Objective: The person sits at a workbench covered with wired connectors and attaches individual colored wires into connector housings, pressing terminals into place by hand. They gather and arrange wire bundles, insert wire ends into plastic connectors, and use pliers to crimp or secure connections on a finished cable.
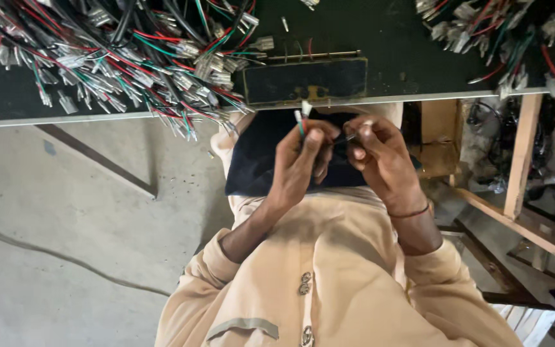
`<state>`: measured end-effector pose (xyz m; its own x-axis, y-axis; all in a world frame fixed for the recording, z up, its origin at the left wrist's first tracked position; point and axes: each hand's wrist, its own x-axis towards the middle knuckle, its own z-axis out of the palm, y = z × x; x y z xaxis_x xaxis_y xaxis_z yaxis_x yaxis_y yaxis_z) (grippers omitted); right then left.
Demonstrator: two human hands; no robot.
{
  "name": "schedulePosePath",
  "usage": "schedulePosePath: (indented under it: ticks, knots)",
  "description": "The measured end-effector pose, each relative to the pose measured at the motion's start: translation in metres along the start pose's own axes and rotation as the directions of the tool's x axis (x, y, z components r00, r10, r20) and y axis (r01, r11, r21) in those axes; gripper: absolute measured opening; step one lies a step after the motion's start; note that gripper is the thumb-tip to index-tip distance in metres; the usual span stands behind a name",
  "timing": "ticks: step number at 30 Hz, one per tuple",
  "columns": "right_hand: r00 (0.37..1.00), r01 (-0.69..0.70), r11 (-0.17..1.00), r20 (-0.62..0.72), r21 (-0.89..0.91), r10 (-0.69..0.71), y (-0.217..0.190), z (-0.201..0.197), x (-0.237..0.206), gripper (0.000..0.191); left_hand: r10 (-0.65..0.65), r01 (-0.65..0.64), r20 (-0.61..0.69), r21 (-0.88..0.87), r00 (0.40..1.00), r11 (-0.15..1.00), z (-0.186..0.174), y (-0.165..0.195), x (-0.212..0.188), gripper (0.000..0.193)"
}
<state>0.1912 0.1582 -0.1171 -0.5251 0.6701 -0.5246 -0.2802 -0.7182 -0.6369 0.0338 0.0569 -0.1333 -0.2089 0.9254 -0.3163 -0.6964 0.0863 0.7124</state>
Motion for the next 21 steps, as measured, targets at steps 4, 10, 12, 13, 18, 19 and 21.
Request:
schedulePosePath:
  ticks: [4,10,12,13,18,19,21]
  knots:
    - [0.977,0.069,0.998,0.203,-0.003,-0.067,0.001,0.015,-0.011,0.024,-0.101,0.1,-0.004,-0.086,0.995,0.991,0.002,-0.008,-0.005,0.02]
    - [0.986,0.106,0.909,0.161,-0.404,-0.043,-0.018,0.04,-0.013,0.031,-0.021,0.024,-0.064,0.047,0.998,0.999,-0.002,-0.008,-0.019,0.029]
    - [0.983,0.043,0.924,0.182,-0.379,0.029,-0.022,0.043,-0.011,0.027,0.017,-0.015,-0.063,0.031,0.998,0.999,-0.004,-0.008,-0.022,0.032]
    - [0.98,0.05,0.929,0.195,-0.368,0.024,-0.023,0.043,-0.01,0.027,0.023,-0.021,-0.055,0.037,0.998,0.999,-0.004,-0.009,-0.022,0.029]
    - [0.987,0.084,0.909,0.156,-0.407,-0.021,-0.019,0.039,-0.01,0.023,-0.014,0.016,-0.019,0.084,1.0,0.996,-0.002,-0.013,-0.019,0.029]
    - [0.987,0.11,0.91,0.156,-0.4,-0.05,-0.018,0.038,-0.01,0.022,-0.044,0.044,-0.01,0.084,0.999,0.995,-0.002,-0.012,-0.019,0.029]
    - [0.984,0.156,0.911,0.145,-0.382,-0.108,-0.015,0.036,-0.012,0.02,-0.111,0.11,0.007,0.086,0.994,0.99,-0.005,-0.008,-0.018,0.028]
